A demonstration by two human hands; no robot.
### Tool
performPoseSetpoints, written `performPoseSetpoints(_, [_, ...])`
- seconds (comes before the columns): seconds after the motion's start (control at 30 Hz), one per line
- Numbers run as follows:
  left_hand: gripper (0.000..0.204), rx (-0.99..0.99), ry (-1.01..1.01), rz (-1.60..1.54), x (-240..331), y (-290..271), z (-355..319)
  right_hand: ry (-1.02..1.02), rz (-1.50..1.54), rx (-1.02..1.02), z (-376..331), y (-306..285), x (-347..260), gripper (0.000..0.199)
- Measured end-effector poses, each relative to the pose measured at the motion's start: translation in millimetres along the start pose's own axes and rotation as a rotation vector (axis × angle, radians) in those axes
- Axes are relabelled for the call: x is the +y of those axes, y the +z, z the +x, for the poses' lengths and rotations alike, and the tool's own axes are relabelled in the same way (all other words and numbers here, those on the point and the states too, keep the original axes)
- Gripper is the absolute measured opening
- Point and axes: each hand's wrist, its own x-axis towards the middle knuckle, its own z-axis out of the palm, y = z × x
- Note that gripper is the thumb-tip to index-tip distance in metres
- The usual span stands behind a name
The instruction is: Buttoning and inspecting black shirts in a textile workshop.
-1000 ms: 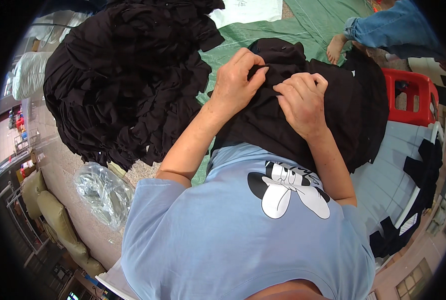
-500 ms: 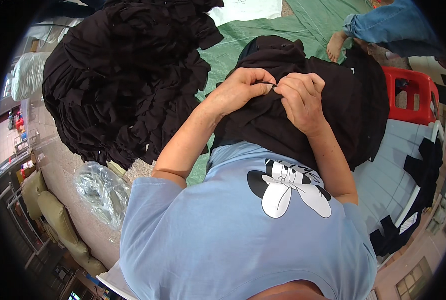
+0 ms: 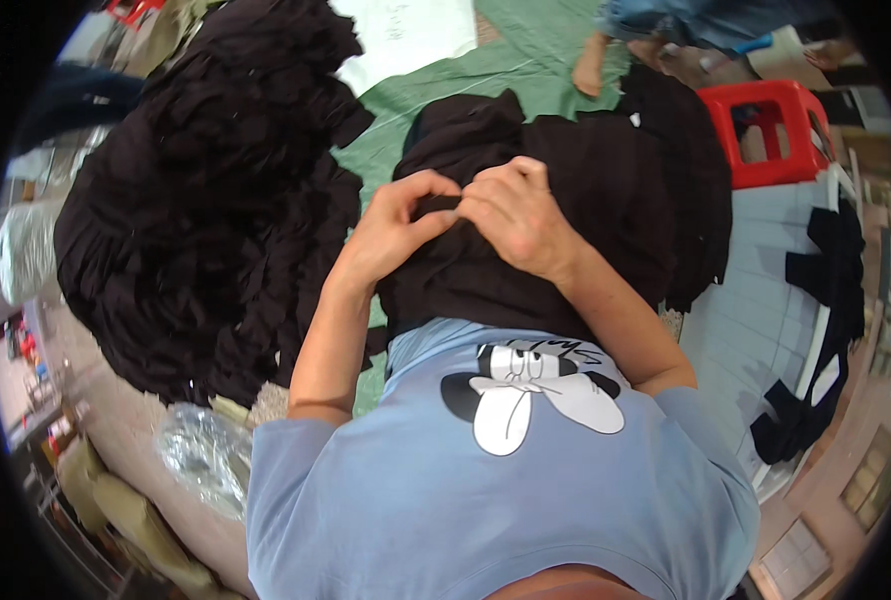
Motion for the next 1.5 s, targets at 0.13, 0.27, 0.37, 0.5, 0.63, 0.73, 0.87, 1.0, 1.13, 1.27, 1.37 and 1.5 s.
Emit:
performPoseSetpoints(0.13, [0.02,-0.005,0.089,0.01,-4.1,-1.4,1.1,0.024,0.052,0.07,4.0,3.7,-1.2,0.014])
performPoseSetpoints(0.27, [0.017,0.032,0.183,0.108,-2.0,2.1,2.1,0.171,0.304,0.08,2.3,-0.3,-3.4,0.019])
performPoseSetpoints(0.37, [0.016,0.019,0.198,0.155,4.7,6.6,4.6,0.327,0.527,0.093,-5.5,5.6,-4.4,0.02])
performPoseSetpoints(0.5, [0.015,0.028,0.153,0.148,-5.3,2.5,1.1,0.267,0.395,0.081,-13.4,24.4,-3.8,0.016])
performPoseSetpoints(0.63, [0.015,0.036,0.177,0.132,-4.1,-4.8,-4.3,0.267,0.332,0.132,-4.5,30.4,-10.6,0.013])
performPoseSetpoints(0.73, [0.013,-0.001,0.115,0.037,-3.6,-6.7,-0.1,0.267,0.335,0.178,-5.8,30.3,-10.1,0.016])
performPoseSetpoints(0.87, [0.015,0.062,0.198,0.194,-1.0,0.4,0.9,0.364,0.515,0.151,-10.9,39.8,-6.8,0.021])
performPoseSetpoints(1.0, [0.014,0.048,0.287,0.332,3.9,14.3,7.9,0.654,0.624,0.047,-13.0,19.3,-6.2,0.027])
performPoseSetpoints(1.13, [0.014,0.085,0.357,0.486,7.7,25.6,-4.9,0.619,0.646,-0.105,-18.6,9.3,-1.7,0.021])
performPoseSetpoints(1.27, [0.015,0.122,0.347,0.403,5.8,29.2,-9.3,0.609,0.668,-0.084,-19.2,8.0,0.2,0.022])
performPoseSetpoints(1.37, [0.019,0.158,0.227,0.413,9.2,29.4,-14.0,0.576,0.656,-0.066,-18.7,9.6,-1.4,0.022])
performPoseSetpoints(1.5, [0.019,0.176,0.286,0.517,0.1,29.4,-8.8,0.459,0.512,0.022,-19.0,10.0,2.7,0.021])
